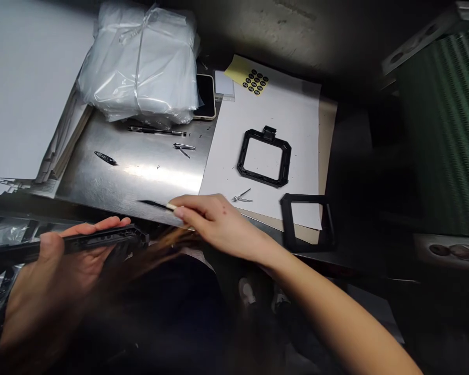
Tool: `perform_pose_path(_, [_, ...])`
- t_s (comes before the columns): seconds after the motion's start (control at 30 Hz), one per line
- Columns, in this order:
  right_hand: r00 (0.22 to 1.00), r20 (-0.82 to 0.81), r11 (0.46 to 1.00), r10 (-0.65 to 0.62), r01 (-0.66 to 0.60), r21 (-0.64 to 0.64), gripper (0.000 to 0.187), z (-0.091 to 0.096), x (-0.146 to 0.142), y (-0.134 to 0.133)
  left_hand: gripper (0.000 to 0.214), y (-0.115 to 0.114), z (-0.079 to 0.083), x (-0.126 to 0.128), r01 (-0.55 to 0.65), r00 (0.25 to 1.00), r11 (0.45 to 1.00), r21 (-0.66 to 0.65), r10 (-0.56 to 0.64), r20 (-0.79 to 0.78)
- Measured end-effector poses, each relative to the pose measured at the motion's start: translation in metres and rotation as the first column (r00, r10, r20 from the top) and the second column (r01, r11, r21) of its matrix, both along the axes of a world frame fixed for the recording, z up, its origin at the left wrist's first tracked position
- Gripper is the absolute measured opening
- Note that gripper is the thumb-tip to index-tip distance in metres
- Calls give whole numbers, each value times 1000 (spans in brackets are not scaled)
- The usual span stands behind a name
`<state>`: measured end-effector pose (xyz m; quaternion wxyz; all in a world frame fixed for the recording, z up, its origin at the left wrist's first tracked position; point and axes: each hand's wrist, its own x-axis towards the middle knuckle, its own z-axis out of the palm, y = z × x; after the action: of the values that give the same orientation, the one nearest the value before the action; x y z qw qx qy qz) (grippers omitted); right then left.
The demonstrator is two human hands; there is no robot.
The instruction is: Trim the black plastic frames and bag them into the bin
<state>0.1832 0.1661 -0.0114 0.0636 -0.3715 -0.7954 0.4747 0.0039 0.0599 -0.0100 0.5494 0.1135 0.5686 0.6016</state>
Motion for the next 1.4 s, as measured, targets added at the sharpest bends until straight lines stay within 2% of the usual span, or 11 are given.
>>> perform_pose_path(0.03, [992,19,964,-128,120,236,23,-15,6,0,36,0,0,0,-12,1000,1000,-13,12,1])
perform_pose_path(0.07, [972,47,871,-232,186,455,23,-33,12,0,35,-1,1,-1,-13,1000,1000,-26,13,7])
perform_pose_path(0.1, [956,57,818,-287,214,534,24,-52,18,1,35,-1,1,-1,-10,1000,999,-34,10,8])
perform_pose_path(0.2, [934,76,755,-348,232,614,22,-102,32,8,37,-1,3,-1,5,1000,1000,4,-5,9])
perform_pose_path(0.3, [919,44,716,-391,273,642,21,-119,35,9,38,1,4,-1,9,1000,1000,13,-9,2])
perform_pose_path(0.37, [913,-11,696,-409,319,643,24,-105,30,-2,38,1,5,-1,11,1000,1000,-12,-11,-20])
perform_pose_path(0.47, [940,-78,730,-332,309,610,30,-58,14,-34,35,0,5,-1,-8,997,999,-41,5,-79])
perform_pose_path(0.57, [996,56,845,-70,30,534,39,-12,0,-67,33,-2,5,-2,-18,994,998,-53,12,-111])
perform_pose_path(0.67, [988,132,902,82,-130,412,40,9,-9,-81,33,-2,5,-3,-1,993,998,-57,-5,-114])
perform_pose_path(1.2, [981,163,893,101,-162,419,38,13,-25,-69,33,0,11,-4,-3,988,995,-98,-12,-153])
perform_pose_path(1.4, [991,131,790,29,-103,604,36,0,-29,-78,32,-3,-1,-6,-42,994,999,-9,41,-97])
